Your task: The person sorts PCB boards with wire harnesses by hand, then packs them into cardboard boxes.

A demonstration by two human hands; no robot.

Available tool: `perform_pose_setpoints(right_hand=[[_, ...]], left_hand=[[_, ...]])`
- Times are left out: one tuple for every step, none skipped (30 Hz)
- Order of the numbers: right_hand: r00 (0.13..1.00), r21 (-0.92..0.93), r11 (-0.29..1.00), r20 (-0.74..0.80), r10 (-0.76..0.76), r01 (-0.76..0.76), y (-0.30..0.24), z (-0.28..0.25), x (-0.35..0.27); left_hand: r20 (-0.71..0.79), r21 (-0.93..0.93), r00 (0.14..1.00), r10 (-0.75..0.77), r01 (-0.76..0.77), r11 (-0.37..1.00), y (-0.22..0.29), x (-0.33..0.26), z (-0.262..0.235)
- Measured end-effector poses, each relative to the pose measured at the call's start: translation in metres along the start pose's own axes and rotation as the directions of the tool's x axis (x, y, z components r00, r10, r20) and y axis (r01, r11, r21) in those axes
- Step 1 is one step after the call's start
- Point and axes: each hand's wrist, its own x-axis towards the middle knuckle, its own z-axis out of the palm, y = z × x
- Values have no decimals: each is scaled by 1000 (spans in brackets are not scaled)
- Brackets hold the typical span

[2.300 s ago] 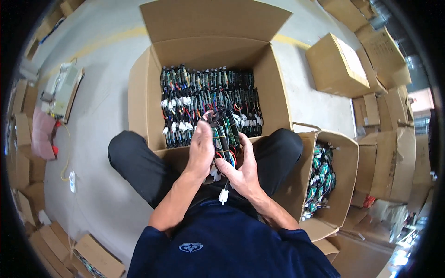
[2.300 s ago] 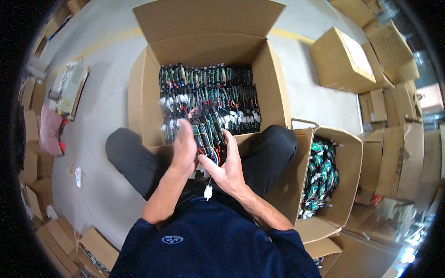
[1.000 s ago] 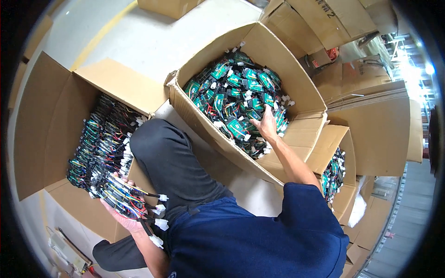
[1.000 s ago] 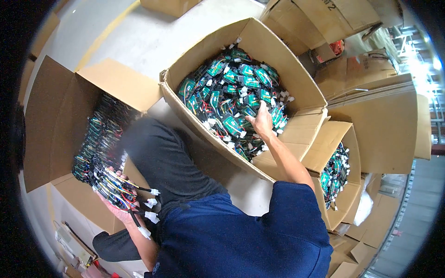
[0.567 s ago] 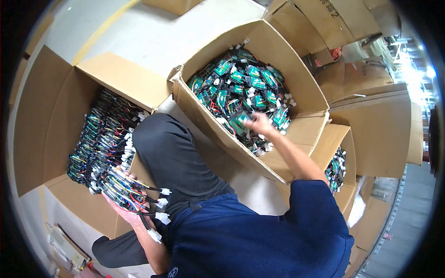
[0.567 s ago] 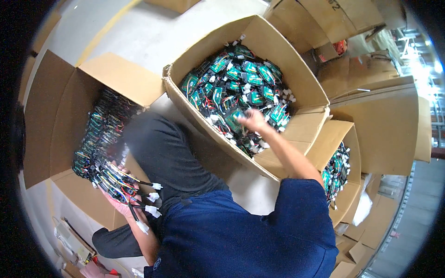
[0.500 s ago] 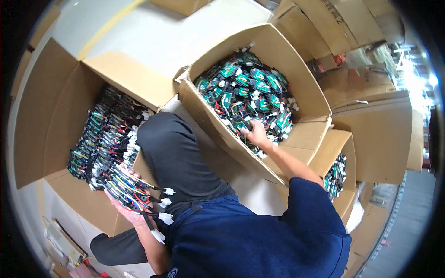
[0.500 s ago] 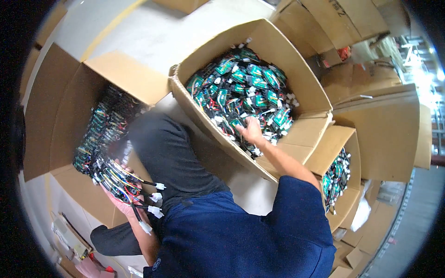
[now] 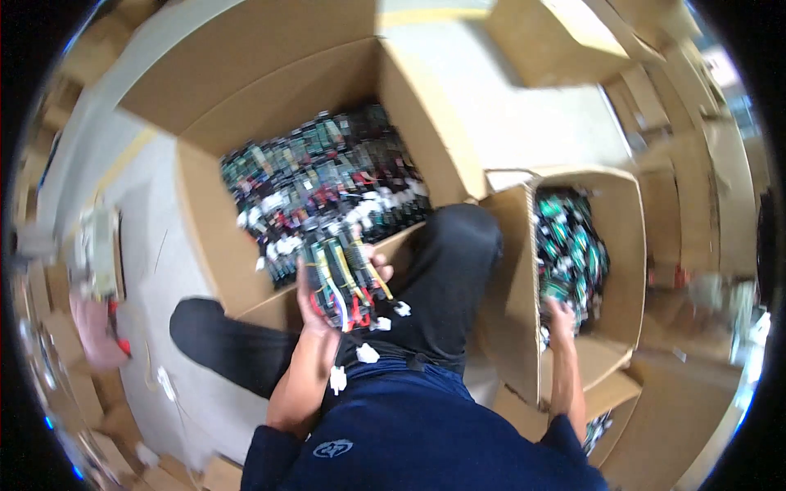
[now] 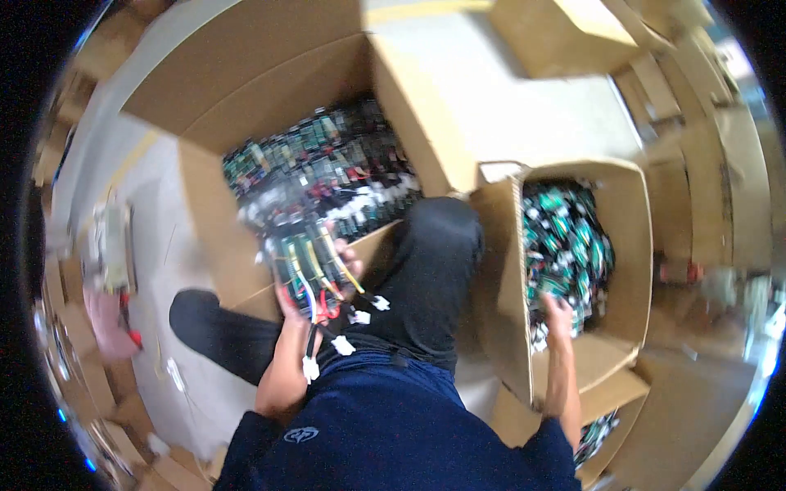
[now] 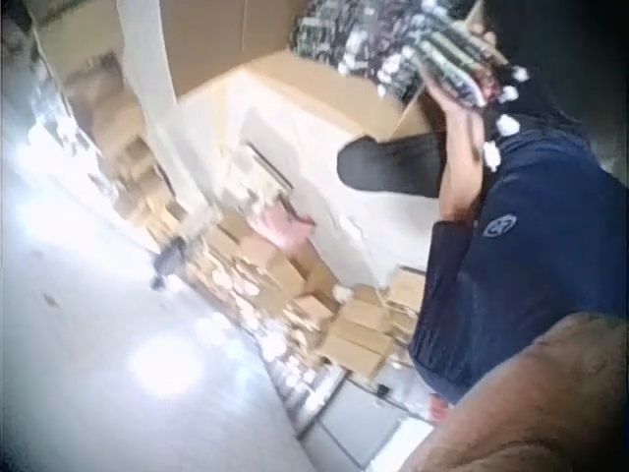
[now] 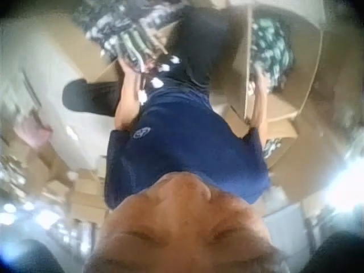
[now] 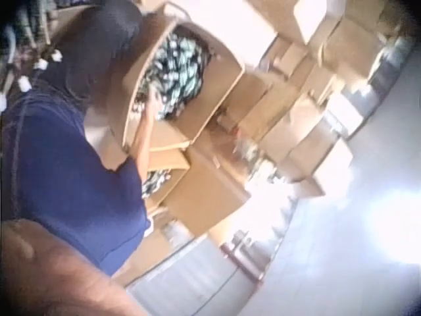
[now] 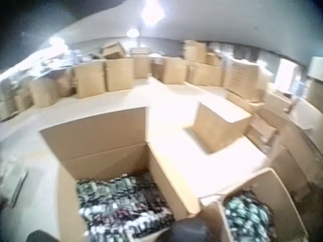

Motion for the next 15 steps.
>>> perform_pose_setpoints(right_hand=[[987, 256, 958, 66, -147, 126, 22, -52, 32], [968, 387, 904, 86, -234, 184, 2, -64, 33], [944, 516, 827, 93, -316, 226, -27, -77, 20], [912, 570, 774, 100, -397, 275, -79, -66, -17], [877, 623, 710, 78, -474, 329, -132, -45, -64], [828, 612, 701, 129, -545, 366, -163, -36, -91], [766, 584, 704, 203, -609, 405, -198, -14, -127], [767, 529, 710, 159, -622, 465, -208, -1, -136], [763, 411, 760, 200, -614, 504, -222, 30, -154], [731, 351, 779, 289, -618, 519, -241, 66, -188], [608, 152, 682, 346, -715, 715, -258, 99, -214], [497, 174, 600, 409, -765, 781, -263, 137, -233], [509, 190, 662, 500, -701, 725, -269, 164, -253], [461, 164, 584, 462, -758, 795, -258, 190, -253], [462, 105, 581, 502, -731, 807, -254, 208, -260]], left_hand=[[47, -48, 999, -26, 28, 998, -5, 10, 2], [78, -22, 996, -34, 36, 999, -3, 14, 3], [84, -34, 996, -14, 17, 999, 2, 12, 8], [64, -48, 998, 2, 1, 999, 7, 10, 12], [55, -67, 998, -4, 8, 998, 7, 12, 17], [13, -93, 1000, -14, 15, 996, 7, 13, 25], [-32, -110, 999, -19, 16, 994, 7, 11, 32], [-22, -190, 998, -61, 56, 980, 6, 14, 31], [33, -159, 999, -37, 42, 986, 7, 13, 34], [54, -177, 998, -27, 36, 984, 7, 13, 40], [76, -198, 997, -14, 29, 980, 6, 15, 47], [139, -187, 990, 11, 15, 982, 9, 13, 48], [148, -10, 987, 57, -56, 998, 13, 9, 58], [57, 12, 997, 53, -54, 998, 18, 5, 55], [-49, 29, 997, 67, -66, 997, 26, -2, 53]])
